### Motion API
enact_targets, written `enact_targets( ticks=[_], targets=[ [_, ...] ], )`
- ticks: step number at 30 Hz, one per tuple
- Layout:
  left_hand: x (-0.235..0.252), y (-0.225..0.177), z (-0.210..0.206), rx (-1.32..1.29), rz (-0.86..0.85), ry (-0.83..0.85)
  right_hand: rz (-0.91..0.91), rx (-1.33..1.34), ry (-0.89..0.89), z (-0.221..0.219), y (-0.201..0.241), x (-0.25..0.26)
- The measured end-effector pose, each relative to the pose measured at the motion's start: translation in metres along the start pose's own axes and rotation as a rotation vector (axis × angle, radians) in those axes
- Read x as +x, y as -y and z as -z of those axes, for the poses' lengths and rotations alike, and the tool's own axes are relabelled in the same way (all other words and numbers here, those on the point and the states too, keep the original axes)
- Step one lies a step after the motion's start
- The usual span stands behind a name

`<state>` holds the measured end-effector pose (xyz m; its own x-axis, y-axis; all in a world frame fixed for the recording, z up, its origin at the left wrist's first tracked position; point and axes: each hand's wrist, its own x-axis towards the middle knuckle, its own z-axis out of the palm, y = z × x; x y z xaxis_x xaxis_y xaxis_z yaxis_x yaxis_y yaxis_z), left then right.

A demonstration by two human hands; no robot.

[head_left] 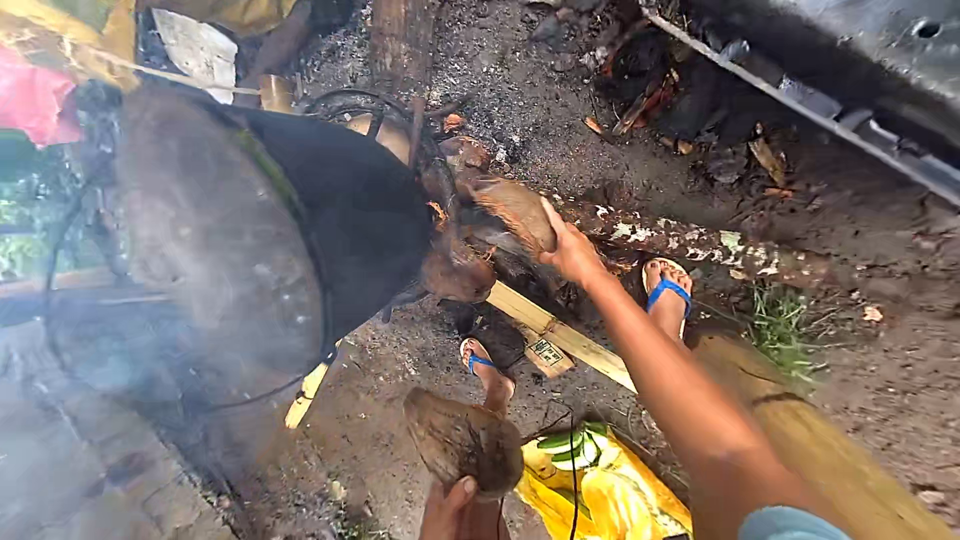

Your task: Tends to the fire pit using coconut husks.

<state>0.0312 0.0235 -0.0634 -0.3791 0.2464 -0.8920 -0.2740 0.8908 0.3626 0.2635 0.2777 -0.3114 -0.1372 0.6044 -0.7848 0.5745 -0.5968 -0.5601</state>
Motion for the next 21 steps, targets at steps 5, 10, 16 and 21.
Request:
enact_targets(
  ticks=[5, 10, 16, 21],
  targets=[
    [-0.031, -0.018, 0.066, 0.084, -0.169, -0.326, -0.192, 0.146, -0.171, 0.006, -0.02, -0.092],
    [-0.102, 0.022, 0.168, 0.06, -0.062, -0.691, -0.214, 0.304, -0.087, 0.043, 0.002, -0.199],
    [-0.11, 0.123, 0.312, 0.226, 0.141, -0.714, -0.363, -0.294, -0.035, 0.088, 0.06, -0.307],
    [-0.069, 0.183, 0.466, 0.196, 0.215, -0.759, -0.479, -0.625, -0.257, 0.032, 0.042, -0.405]
  ],
)
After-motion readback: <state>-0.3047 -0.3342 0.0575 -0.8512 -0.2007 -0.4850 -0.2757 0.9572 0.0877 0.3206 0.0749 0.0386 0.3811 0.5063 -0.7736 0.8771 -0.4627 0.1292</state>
